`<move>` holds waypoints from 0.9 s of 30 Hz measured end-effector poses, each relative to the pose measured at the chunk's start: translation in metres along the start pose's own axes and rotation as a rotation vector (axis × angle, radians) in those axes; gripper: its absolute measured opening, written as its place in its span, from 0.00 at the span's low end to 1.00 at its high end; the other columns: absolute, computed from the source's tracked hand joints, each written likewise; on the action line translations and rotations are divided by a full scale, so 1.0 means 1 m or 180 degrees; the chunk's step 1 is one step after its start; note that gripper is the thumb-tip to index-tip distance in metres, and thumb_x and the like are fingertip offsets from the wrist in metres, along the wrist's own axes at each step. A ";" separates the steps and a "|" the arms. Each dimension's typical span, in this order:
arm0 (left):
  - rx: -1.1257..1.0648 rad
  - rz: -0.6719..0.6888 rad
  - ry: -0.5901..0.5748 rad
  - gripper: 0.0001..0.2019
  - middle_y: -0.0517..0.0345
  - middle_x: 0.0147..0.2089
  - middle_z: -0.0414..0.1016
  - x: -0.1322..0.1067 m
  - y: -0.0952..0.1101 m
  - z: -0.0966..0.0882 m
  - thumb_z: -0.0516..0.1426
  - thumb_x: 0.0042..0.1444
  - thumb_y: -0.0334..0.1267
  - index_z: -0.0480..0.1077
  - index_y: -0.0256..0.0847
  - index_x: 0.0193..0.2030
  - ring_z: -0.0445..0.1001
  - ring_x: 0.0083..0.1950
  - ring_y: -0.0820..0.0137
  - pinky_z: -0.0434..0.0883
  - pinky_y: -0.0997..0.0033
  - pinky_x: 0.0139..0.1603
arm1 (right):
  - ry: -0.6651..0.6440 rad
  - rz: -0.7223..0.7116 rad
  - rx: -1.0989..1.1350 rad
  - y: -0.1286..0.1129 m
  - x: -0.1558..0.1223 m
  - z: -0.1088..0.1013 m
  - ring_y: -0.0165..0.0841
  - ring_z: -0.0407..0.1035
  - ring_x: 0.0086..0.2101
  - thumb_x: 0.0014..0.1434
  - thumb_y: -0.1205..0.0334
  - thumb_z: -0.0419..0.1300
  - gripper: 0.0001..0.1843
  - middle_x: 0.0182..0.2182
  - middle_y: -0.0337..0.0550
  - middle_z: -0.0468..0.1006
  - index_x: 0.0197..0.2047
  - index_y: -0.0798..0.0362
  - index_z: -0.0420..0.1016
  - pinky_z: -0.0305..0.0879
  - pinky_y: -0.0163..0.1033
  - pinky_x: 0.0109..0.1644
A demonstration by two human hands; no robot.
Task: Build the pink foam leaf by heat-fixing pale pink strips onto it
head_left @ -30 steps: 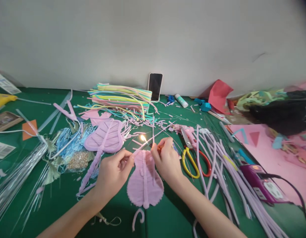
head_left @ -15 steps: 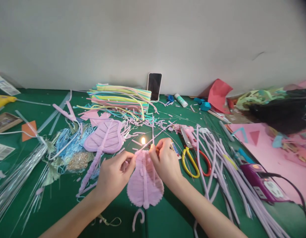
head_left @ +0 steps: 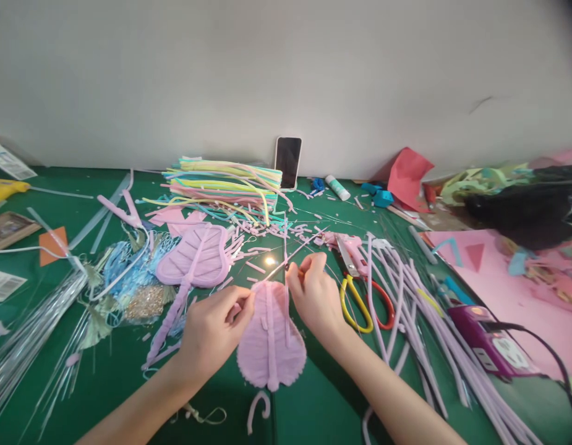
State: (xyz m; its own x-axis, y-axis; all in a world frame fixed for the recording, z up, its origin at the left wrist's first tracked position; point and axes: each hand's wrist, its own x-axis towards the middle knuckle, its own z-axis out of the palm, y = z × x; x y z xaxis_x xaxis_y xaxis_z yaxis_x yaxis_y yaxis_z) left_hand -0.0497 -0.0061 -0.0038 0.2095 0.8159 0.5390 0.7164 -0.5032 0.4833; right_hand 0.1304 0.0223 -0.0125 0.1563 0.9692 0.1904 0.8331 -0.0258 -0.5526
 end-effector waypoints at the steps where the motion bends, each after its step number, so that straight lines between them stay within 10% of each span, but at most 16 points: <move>1: -0.0041 -0.0025 -0.0003 0.06 0.68 0.19 0.67 0.000 0.000 0.000 0.57 0.57 0.31 0.70 0.40 0.29 0.63 0.19 0.81 0.59 0.81 0.23 | 0.0008 0.0094 -0.0105 0.003 0.004 0.000 0.30 0.60 0.16 0.61 0.57 0.47 0.07 0.18 0.31 0.63 0.36 0.49 0.51 0.42 0.32 0.22; 13: -0.0089 -0.0404 -0.0242 0.09 0.67 0.18 0.67 0.002 0.002 -0.007 0.54 0.58 0.37 0.68 0.41 0.27 0.64 0.18 0.78 0.60 0.79 0.22 | 0.0469 0.0237 -0.0365 0.026 0.024 -0.006 0.32 0.58 0.16 0.61 0.57 0.47 0.07 0.16 0.30 0.60 0.39 0.52 0.54 0.42 0.34 0.22; 18: -0.0473 -0.0839 -0.0436 0.11 0.66 0.19 0.70 0.006 0.002 -0.010 0.52 0.60 0.40 0.66 0.41 0.27 0.66 0.19 0.76 0.62 0.78 0.23 | 0.0812 0.0044 0.0052 0.034 0.031 -0.014 0.35 0.66 0.24 0.63 0.52 0.46 0.11 0.29 0.45 0.71 0.40 0.51 0.51 0.51 0.35 0.23; 27: -0.1252 -0.1624 -0.0090 0.08 0.62 0.24 0.72 0.020 -0.014 -0.025 0.56 0.57 0.42 0.69 0.41 0.30 0.70 0.25 0.73 0.65 0.77 0.26 | 0.1232 -0.0383 0.0438 0.042 0.031 -0.018 0.31 0.64 0.28 0.61 0.68 0.45 0.06 0.36 0.45 0.65 0.42 0.51 0.51 0.60 0.38 0.29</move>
State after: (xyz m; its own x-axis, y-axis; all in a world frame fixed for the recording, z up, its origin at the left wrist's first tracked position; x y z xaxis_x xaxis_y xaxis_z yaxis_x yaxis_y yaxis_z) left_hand -0.0718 0.0102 0.0178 -0.0719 0.9847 0.1588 0.4342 -0.1124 0.8938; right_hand 0.1798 0.0473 -0.0149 0.2718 0.7993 0.5360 0.7830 0.1401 -0.6060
